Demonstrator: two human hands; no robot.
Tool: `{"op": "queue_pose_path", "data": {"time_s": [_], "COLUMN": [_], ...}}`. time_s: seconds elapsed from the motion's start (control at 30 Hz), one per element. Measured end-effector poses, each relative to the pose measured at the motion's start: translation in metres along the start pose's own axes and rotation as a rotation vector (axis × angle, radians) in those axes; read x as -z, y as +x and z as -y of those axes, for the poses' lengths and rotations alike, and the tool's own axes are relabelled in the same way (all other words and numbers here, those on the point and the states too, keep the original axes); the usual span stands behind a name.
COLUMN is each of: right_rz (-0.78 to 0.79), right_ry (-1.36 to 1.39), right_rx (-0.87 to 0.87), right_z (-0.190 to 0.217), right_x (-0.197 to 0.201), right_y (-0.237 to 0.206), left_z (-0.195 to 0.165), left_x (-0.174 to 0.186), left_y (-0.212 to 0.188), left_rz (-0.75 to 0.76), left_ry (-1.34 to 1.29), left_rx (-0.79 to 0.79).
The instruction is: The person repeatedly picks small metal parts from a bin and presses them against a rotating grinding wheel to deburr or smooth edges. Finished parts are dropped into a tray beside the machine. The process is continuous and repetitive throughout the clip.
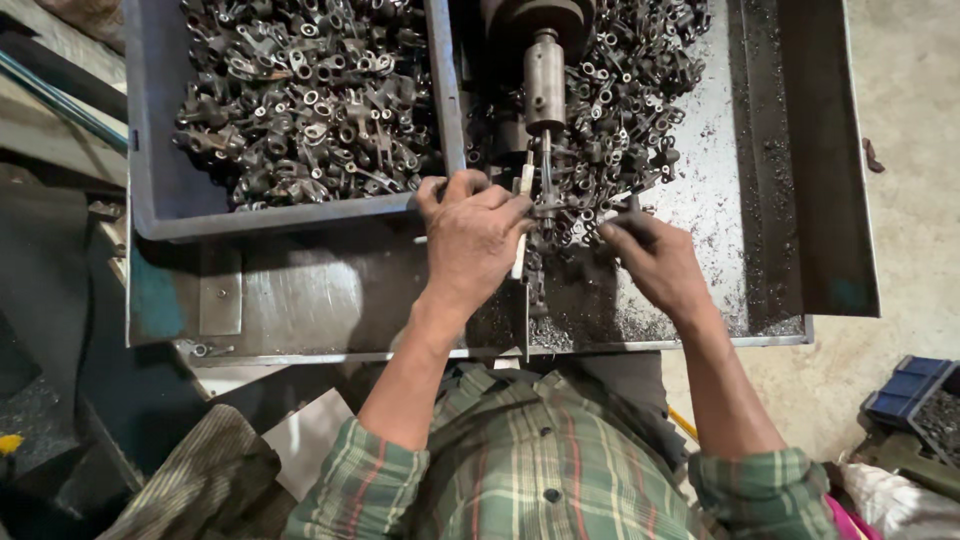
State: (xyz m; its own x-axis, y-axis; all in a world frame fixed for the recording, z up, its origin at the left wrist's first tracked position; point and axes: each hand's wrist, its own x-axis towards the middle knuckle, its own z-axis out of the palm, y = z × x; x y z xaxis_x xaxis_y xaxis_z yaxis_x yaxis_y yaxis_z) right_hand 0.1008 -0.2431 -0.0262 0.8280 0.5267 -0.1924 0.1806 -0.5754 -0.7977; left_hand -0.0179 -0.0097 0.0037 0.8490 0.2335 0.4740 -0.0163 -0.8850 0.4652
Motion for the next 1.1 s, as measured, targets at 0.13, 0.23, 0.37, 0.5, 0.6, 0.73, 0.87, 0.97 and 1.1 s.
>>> {"op": "queue_pose_path", "data": {"time_s": [0.13,0.23,0.37,0.5,0.6,0.73,0.87,0.97,1.1], "right_rz": [-0.132,-0.232,-0.259,-0.138,-0.129,-0.135,-0.163,-0.057,0.031], "right_ry": [-0.4,-0.429,-0.362,-0.423,-0.62,-0.432,0.005,0.38,0.684], "right_rx": [-0.028,0.107,0.026,-0.122,-0.013,-0.081,-0.25,-0.119,0.037], "right_z": [-0.025,-0.036,-0.037,-0.031,-0.027,-0.025,-0.021,-0.013,0.002], "right_x": [-0.011,-0.019,-0.015,-0.01,-0.013,-0.013,-0.003,-0.006,-0.026], "right_y": [-0.019,-0.029,-0.022,-0.014,-0.015,-0.018,-0.023,-0.021,-0.019], "left_z": [0.002,0.004,0.011,0.014,0.019,0.019,0.013,0.009,0.009], "left_x": [0.002,0.007,0.022,0.03,0.029,0.029,0.024,0.02,0.019], "left_y": [-0.001,-0.002,-0.006,-0.006,-0.001,-0.001,0.0,-0.001,-0.002], "left_rz": [0.025,0.071,0.08,-0.138,-0.421,-0.189,-0.055,-0.025,0.056], "left_ry": [-0.02,-0.032,-0.173,-0.971,-1.287,-0.718,-0.298,-0.15,-0.075], "left_rx": [-0.023,-0.069,-0.126,0.479,0.561,0.311,0.052,-0.022,-0.078]}}
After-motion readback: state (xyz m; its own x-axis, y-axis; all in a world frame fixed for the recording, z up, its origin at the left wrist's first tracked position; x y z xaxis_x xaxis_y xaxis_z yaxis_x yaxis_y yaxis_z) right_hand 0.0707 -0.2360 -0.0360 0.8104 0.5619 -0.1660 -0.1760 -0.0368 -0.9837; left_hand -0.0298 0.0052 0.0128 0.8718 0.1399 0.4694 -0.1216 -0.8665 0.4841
